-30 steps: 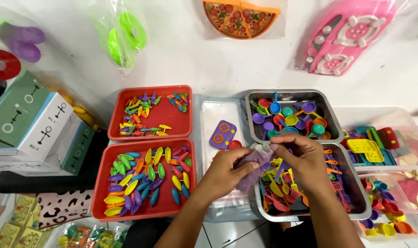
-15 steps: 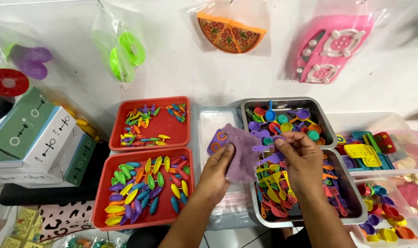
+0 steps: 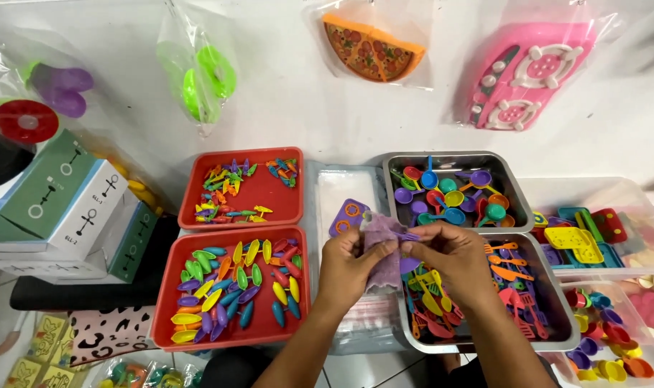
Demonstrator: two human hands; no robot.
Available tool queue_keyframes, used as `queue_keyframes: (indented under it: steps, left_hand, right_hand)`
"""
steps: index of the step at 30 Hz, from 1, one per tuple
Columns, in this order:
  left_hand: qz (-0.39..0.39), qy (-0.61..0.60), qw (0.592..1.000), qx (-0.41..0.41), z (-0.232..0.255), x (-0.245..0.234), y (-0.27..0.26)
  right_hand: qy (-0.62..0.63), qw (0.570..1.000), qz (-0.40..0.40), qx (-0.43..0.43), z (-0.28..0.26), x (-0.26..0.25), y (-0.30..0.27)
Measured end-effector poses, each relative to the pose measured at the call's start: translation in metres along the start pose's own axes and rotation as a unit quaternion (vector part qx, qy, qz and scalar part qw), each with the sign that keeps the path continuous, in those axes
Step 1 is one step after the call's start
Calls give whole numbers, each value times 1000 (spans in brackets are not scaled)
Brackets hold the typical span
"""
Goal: Sorting various colorful plastic toys into trays and packing them into small fabric pouches.
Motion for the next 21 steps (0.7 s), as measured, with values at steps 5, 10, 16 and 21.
queue_keyframes:
  steps: [5, 10, 16, 21]
  left_hand:
    - [-75, -5, 997, -19, -16, -4, -2]
    - [-30, 87, 996, 1, -13, -6, -3]
    - [-102, 37, 994, 0, 7, -12, -7]
    - [-75, 2, 997, 6, 20, -34, 4]
  right_hand:
    - [-19, 1000, 0, 14, -5, -5, 2]
    - [-16, 1000, -20, 4, -5, -2, -1]
    - [1, 999, 13, -30, -1, -12, 2]
    - [-4, 994, 79, -76, -5, -30, 2]
Point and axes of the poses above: each hand's wrist, its own y-axis towards the middle knuckle, its own x-axis out of the palm, z = x × y, the point moved 4 cm from there along y, towards the middle knuckle, and after that the axes turned 14 degrees about -z, right-handed, at the moved point
